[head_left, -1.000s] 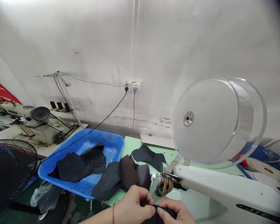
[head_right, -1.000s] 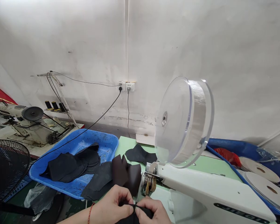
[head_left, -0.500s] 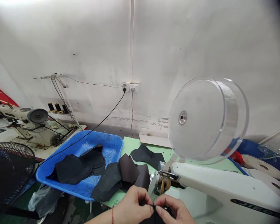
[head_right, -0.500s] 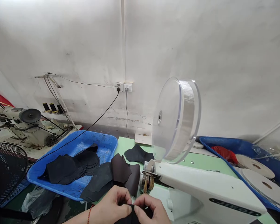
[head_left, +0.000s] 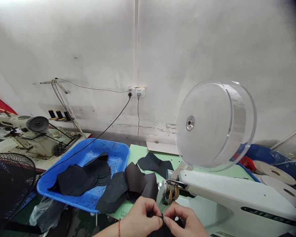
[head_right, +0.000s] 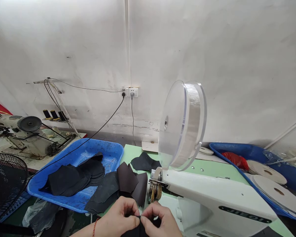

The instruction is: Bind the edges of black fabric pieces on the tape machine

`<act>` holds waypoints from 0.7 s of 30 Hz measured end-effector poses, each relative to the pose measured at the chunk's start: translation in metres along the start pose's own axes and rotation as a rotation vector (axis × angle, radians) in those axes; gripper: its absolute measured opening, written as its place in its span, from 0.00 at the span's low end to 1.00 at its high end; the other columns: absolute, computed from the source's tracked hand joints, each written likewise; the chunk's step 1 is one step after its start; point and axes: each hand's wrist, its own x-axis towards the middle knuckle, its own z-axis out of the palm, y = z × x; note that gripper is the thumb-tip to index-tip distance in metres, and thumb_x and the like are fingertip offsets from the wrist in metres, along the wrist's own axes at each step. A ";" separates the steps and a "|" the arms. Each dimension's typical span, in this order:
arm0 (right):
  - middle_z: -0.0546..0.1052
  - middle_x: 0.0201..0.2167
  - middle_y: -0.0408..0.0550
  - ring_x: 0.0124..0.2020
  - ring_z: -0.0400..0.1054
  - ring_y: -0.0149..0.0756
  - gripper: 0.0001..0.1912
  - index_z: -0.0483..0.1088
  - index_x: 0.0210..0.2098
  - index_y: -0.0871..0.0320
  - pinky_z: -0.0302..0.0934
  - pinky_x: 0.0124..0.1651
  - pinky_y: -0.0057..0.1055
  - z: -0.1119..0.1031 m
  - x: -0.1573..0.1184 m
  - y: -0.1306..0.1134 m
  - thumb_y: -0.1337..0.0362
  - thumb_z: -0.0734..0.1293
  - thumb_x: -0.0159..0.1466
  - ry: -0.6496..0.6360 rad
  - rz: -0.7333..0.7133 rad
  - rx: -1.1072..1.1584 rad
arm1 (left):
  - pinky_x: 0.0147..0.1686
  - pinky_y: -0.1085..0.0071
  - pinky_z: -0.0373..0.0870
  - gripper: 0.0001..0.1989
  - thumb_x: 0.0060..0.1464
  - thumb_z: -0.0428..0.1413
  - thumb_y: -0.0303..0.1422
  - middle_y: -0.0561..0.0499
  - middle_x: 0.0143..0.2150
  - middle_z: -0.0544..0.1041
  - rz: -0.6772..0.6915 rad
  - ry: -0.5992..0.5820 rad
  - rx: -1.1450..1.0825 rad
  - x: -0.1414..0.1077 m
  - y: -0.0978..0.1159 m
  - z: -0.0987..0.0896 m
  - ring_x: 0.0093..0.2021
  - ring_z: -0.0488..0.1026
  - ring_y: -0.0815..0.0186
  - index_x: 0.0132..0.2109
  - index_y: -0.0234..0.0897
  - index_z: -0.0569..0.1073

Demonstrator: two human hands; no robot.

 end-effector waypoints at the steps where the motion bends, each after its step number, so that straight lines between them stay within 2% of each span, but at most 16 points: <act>1: 0.72 0.22 0.44 0.28 0.65 0.38 0.10 0.70 0.21 0.57 0.59 0.35 0.32 0.001 0.001 0.000 0.57 0.65 0.52 0.004 -0.002 0.003 | 0.27 0.74 0.52 0.05 0.37 0.56 0.29 0.59 0.21 0.64 0.004 -0.001 -0.011 0.001 -0.002 0.000 0.25 0.56 0.73 0.26 0.34 0.68; 9: 0.67 0.19 0.41 0.25 0.60 0.33 0.12 0.68 0.22 0.58 0.56 0.31 0.31 0.005 0.005 0.006 0.55 0.65 0.53 -0.018 0.026 0.158 | 0.26 0.74 0.52 0.10 0.37 0.59 0.35 0.56 0.22 0.64 0.118 -0.058 -0.149 0.006 -0.009 -0.001 0.25 0.57 0.73 0.26 0.31 0.69; 13: 0.68 0.20 0.41 0.26 0.61 0.34 0.11 0.68 0.21 0.57 0.56 0.32 0.31 0.002 0.003 0.003 0.56 0.66 0.52 -0.002 0.021 0.157 | 0.26 0.74 0.51 0.15 0.36 0.62 0.40 0.56 0.22 0.64 0.150 -0.025 -0.113 0.008 -0.010 -0.001 0.25 0.56 0.73 0.26 0.31 0.70; 17: 0.68 0.21 0.42 0.26 0.61 0.35 0.12 0.68 0.22 0.57 0.57 0.32 0.31 0.000 0.002 0.005 0.55 0.66 0.53 0.008 -0.003 0.141 | 0.26 0.73 0.52 0.11 0.38 0.59 0.36 0.55 0.21 0.65 0.162 -0.040 -0.128 0.012 -0.009 0.003 0.24 0.57 0.72 0.24 0.30 0.71; 21: 0.68 0.21 0.42 0.27 0.61 0.35 0.14 0.68 0.23 0.57 0.57 0.33 0.31 -0.001 0.003 0.012 0.52 0.65 0.54 0.031 -0.007 0.127 | 0.26 0.73 0.52 0.06 0.37 0.53 0.32 0.57 0.18 0.61 0.160 0.000 -0.105 0.016 -0.005 0.012 0.24 0.55 0.72 0.21 0.33 0.68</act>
